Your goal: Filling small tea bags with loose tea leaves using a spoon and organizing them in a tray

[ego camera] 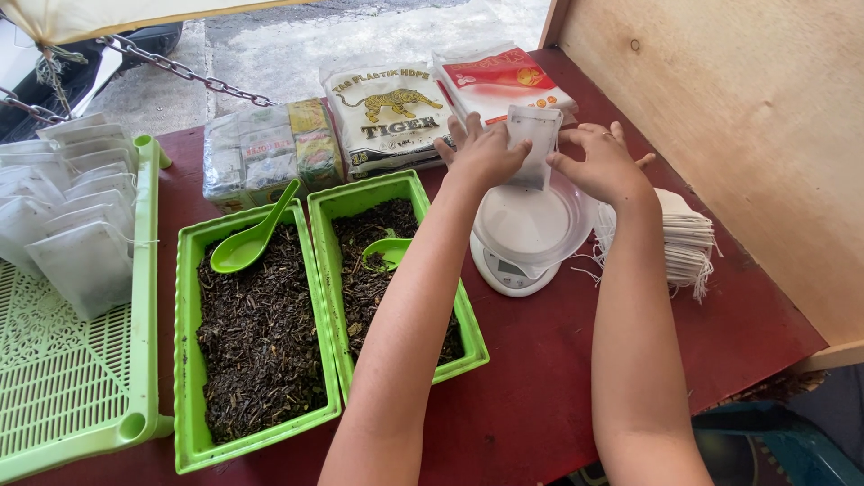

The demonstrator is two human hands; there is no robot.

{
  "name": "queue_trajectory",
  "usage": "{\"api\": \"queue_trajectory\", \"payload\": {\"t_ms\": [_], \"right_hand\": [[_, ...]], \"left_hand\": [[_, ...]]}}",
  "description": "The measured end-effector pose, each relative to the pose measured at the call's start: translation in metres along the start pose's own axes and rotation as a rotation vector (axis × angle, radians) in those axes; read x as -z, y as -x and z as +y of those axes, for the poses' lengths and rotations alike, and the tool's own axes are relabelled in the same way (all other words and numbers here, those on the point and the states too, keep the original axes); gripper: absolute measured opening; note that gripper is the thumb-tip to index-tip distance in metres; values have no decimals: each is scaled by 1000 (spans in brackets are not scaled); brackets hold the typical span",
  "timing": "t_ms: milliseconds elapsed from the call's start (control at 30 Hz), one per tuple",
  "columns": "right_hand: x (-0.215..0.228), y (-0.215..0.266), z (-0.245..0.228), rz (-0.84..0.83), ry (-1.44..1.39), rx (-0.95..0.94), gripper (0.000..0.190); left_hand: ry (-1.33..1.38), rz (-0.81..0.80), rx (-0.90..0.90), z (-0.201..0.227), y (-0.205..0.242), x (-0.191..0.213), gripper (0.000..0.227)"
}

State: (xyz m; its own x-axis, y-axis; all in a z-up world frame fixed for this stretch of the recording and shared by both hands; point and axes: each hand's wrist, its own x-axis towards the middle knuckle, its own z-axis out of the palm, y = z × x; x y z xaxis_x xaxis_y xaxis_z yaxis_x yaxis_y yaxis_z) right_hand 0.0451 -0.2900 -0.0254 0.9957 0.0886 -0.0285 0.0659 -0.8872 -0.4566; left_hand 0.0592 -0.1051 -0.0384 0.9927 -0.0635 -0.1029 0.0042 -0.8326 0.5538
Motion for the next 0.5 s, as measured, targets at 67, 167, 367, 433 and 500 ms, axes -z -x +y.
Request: {"api": "queue_trajectory", "payload": {"t_ms": [67, 167, 367, 433, 500], "right_hand": [[12, 21, -11, 46, 1, 101, 47], [14, 26, -13, 122, -3, 239, 38], [18, 35, -26, 135, -42, 228, 33], [14, 24, -18, 119, -48, 203, 34], [4, 3, -4, 91, -17, 90, 42]], "left_hand": [[-12, 35, -20, -5, -8, -7, 55], [-23, 101, -46, -12, -23, -17, 42], [-26, 178, -69, -24, -35, -25, 36], [-18, 188, -71, -26, -32, -22, 37], [21, 198, -98, -26, -26, -17, 35]]}}
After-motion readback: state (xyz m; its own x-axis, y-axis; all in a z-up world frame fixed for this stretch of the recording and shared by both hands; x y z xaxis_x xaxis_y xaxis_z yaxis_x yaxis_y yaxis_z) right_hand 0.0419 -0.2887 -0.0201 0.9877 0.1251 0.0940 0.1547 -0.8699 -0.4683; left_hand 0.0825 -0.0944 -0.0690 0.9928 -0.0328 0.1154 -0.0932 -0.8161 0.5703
